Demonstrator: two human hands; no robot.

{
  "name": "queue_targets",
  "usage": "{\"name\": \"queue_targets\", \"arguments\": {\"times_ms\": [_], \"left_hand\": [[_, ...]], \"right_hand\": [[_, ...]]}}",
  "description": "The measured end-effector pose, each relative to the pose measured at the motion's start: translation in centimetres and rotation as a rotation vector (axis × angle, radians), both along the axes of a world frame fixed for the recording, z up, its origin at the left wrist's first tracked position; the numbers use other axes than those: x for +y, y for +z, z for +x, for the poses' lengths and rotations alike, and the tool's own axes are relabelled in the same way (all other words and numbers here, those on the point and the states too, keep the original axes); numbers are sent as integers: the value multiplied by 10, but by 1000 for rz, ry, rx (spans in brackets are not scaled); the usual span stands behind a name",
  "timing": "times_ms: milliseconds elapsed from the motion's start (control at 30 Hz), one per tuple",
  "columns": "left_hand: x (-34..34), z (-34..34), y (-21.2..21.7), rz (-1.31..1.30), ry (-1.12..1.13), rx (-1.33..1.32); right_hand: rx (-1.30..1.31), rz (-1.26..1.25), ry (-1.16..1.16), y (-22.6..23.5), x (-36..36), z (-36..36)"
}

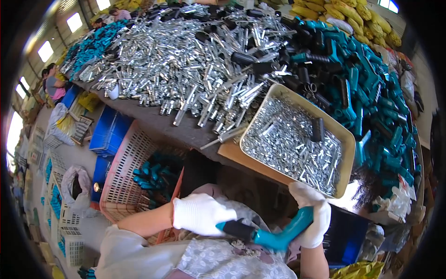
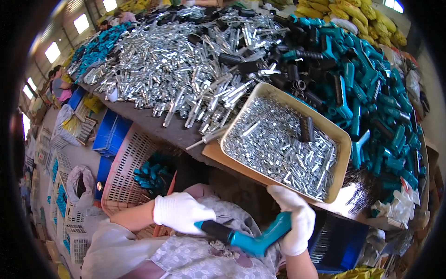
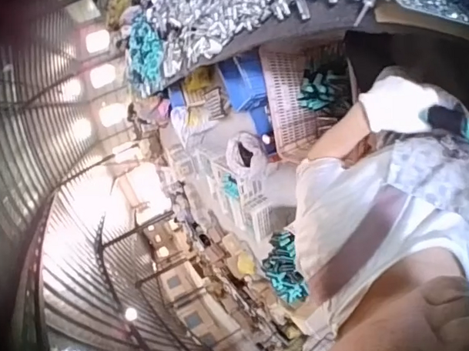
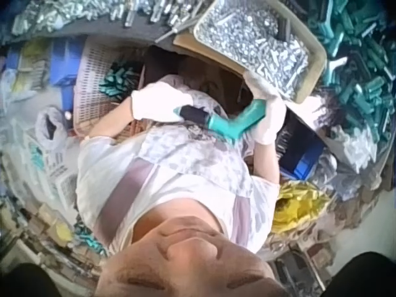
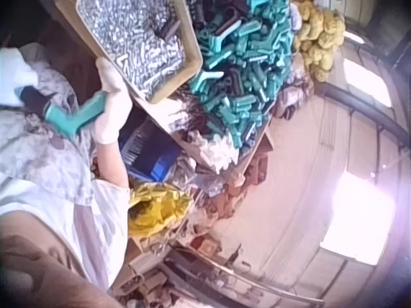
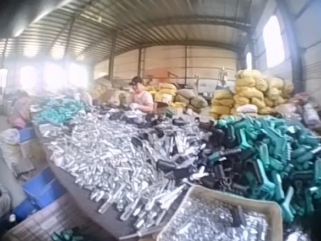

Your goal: Assembling metal T-handle tools by inserting shafts into plastic handles and pins.

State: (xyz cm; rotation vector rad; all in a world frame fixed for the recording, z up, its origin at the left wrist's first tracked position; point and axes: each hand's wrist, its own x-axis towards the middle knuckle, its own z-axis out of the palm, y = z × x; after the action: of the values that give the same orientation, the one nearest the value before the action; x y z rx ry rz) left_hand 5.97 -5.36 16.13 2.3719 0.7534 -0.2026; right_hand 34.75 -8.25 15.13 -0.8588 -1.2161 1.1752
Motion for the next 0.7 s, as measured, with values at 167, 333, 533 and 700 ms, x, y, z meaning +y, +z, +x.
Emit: {"name": "queue_targets", "arguments": {"times_ms": [167,333,533,700], "left_hand": [[7,-9,-43,-87,647,-292],[-25,-8,-40,184,263,-556],[-29,-17,-51,282,248,-257],[2,-25,-65,184,787,-479]], "right_hand": [[-236,403,-214,3,-11,-39],[-181,127,-250,4,13,-17],[-311,281,31,29,14,-46],[-355,481,-21,24,8,-58]]}}
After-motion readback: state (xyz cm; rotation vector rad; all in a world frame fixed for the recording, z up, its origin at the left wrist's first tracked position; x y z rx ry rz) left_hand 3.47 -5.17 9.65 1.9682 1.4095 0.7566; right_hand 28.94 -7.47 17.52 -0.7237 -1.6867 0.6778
